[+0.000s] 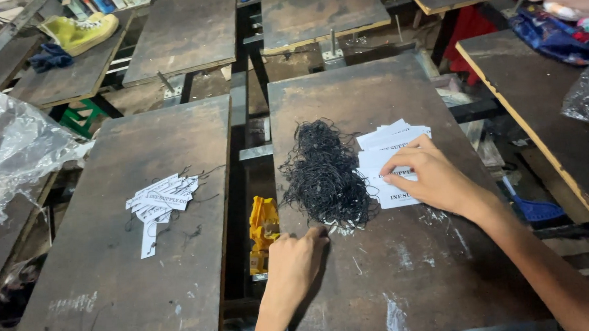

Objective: Manually threading paper brand labels onto black elastic loops at a workbench.

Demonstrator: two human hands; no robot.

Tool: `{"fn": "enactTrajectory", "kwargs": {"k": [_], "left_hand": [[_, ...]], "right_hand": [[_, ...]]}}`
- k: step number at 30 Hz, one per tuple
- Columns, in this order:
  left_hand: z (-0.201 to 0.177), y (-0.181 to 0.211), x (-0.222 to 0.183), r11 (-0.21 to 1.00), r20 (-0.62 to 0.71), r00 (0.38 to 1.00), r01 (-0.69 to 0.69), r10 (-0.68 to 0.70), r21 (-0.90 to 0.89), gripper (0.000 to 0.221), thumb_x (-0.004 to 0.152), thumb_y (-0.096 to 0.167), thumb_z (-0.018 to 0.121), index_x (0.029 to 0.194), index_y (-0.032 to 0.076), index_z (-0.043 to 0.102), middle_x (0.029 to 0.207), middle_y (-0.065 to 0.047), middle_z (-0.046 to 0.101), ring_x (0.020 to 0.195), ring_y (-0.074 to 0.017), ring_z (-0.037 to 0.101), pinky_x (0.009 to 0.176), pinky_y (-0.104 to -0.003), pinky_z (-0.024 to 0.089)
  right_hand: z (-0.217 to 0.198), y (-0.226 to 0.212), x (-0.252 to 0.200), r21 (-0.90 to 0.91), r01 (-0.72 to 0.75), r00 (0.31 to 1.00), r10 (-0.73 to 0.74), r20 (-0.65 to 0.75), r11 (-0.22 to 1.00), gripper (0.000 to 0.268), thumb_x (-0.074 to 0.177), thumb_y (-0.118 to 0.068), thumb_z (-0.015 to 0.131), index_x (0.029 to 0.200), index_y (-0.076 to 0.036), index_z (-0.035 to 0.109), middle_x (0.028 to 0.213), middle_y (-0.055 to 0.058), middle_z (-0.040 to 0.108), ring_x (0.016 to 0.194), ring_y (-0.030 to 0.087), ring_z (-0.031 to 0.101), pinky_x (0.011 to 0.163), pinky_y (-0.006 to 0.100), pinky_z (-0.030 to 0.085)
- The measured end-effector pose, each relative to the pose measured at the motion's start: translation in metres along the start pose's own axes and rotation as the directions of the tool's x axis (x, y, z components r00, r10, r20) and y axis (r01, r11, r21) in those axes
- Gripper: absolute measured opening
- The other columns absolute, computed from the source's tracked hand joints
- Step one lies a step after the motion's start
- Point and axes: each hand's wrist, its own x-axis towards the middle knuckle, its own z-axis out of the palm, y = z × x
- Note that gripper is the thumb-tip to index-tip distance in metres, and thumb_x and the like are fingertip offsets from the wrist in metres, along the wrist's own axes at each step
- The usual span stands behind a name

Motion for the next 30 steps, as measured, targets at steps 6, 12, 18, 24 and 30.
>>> {"fn": "enactTrajectory", "kwargs": {"k": [6,12,18,24,30], "left_hand": [[0.016,-0.003,-0.001,0.999,-0.087,0.995,-0.046,0.046,-0.005,0.022,0.102,0.031,0.06,0.091,0.014,0.068,0.053,-0.009,0.065,0.05,-0.034,0.06,0.047,-0.046,0.045],[0.026,-0.005,0.002,1.0,-0.142,0.99,-0.016,0.014,-0.012,0.014,0.099,0.032,0.057,0.1,0.018,0.062,0.045,-0.006,0.059,0.043,-0.0344,0.054,0.044,-0.047,0.043],[-0.013,0.012,0.007,0.977,-0.205,0.978,-0.012,-0.034,-0.215,0.018,0.108,0.031,0.047,0.103,0.015,0.052,0.052,-0.001,0.055,0.039,-0.0179,0.048,0.036,-0.035,0.042],[-0.048,0.02,0.021,0.905,-0.491,0.871,-0.209,0.0,-0.372,0.01,0.1,0.021,0.065,0.103,0.011,0.064,0.061,0.004,0.063,0.04,-0.0051,0.052,0.034,-0.019,0.042],[-0.072,0.029,0.034,0.702,-0.456,0.863,-0.186,-0.218,-0.688,0.008,0.091,0.011,0.075,0.095,0.011,0.069,0.086,-0.007,0.08,0.066,-0.0147,0.071,0.051,-0.024,0.054]], "right_hand": [[-0.003,-0.031,-0.008,-0.043,0.104,0.994,-0.105,-0.02,0.994,0.02,0.094,-0.032,0.065,0.096,-0.017,0.08,0.092,-0.01,0.078,0.109,0.018,0.046,0.095,0.033,0.042],[-0.001,-0.042,-0.004,-0.066,0.064,0.995,-0.069,-0.075,0.996,0.016,0.095,-0.027,0.065,0.095,-0.015,0.077,0.092,-0.007,0.075,0.113,0.018,0.045,0.1,0.034,0.039],[-0.013,-0.055,-0.011,-0.064,-0.064,0.996,0.06,-0.059,0.996,0.017,0.096,-0.026,0.063,0.097,-0.016,0.077,0.097,-0.006,0.076,0.12,0.017,0.045,0.102,0.036,0.04],[0.007,-0.021,-0.009,-0.207,-0.187,0.972,0.211,0.1,0.96,0.014,0.094,-0.019,0.068,0.106,-0.015,0.073,0.11,0.007,0.061,0.125,0.023,0.047,0.097,0.04,0.046],[0.021,0.004,-0.009,-0.367,0.0,0.993,0.045,0.114,0.93,0.014,0.087,-0.02,0.076,0.099,-0.017,0.069,0.095,0.002,0.071,0.111,0.023,0.053,0.091,0.036,0.049]]}}
